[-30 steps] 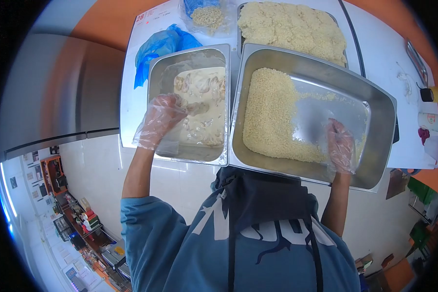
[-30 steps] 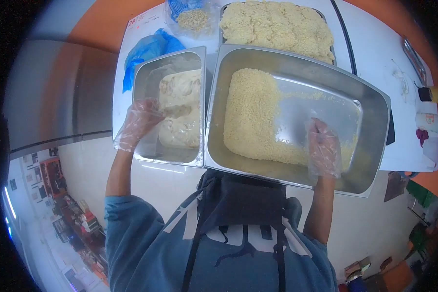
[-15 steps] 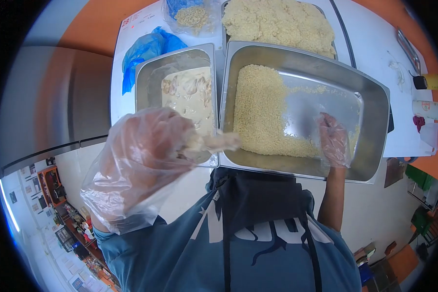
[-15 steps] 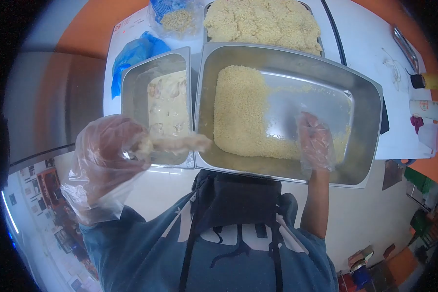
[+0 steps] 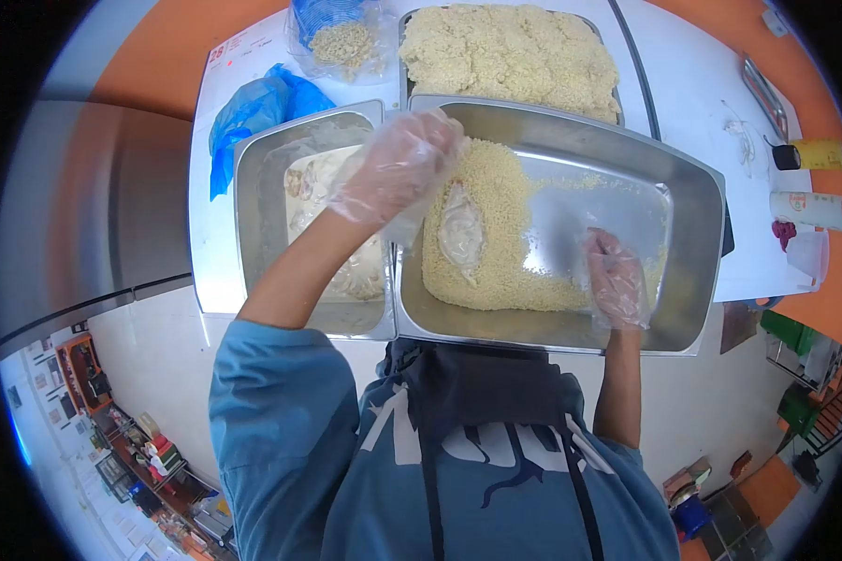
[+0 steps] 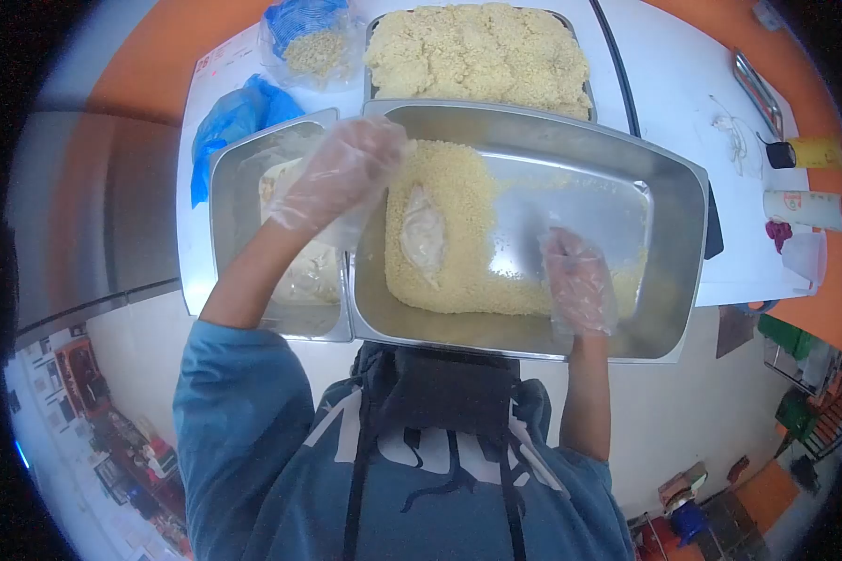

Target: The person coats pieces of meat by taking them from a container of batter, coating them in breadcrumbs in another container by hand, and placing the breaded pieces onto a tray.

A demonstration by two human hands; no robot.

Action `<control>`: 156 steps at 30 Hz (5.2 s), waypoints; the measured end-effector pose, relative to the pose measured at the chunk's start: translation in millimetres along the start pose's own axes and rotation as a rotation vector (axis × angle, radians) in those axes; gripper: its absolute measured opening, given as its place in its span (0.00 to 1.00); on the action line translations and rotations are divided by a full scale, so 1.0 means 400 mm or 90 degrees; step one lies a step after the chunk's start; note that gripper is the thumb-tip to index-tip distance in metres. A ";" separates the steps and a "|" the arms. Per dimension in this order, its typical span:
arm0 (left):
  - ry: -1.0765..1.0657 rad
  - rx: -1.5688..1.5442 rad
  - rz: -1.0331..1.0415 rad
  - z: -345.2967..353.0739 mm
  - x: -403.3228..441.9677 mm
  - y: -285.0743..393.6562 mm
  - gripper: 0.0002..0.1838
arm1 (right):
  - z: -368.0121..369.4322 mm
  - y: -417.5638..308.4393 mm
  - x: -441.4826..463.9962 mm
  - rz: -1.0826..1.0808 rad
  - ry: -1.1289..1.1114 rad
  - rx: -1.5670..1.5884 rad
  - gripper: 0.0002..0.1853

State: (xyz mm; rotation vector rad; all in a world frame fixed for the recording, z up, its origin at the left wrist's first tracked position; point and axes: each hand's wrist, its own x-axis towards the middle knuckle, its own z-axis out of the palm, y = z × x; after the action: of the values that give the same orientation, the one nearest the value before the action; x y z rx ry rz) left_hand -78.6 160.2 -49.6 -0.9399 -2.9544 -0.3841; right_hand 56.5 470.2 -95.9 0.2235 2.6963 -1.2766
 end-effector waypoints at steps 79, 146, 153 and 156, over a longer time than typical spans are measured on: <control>0.351 -0.186 -0.530 0.083 -0.679 -0.044 0.12 | 0.146 0.260 0.026 0.164 -0.495 -0.155 0.13; 0.384 -0.195 -0.509 0.091 -0.686 -0.045 0.13 | 0.381 -0.092 0.219 -0.464 -0.197 -0.452 0.47; 0.392 -0.123 -0.473 0.079 -0.672 -0.043 0.11 | 0.347 -0.119 0.187 -0.424 -0.236 -0.504 0.49; 0.413 -0.173 -0.466 0.078 -0.675 -0.040 0.11 | 0.355 -0.203 0.241 -0.499 -0.151 -0.433 0.46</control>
State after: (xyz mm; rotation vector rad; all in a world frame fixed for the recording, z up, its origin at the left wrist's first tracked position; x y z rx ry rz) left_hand 135.2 1.9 -107.9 0.2930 -2.5262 -0.9057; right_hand -43.5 315.8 -142.5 -1.0588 2.8701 -0.3450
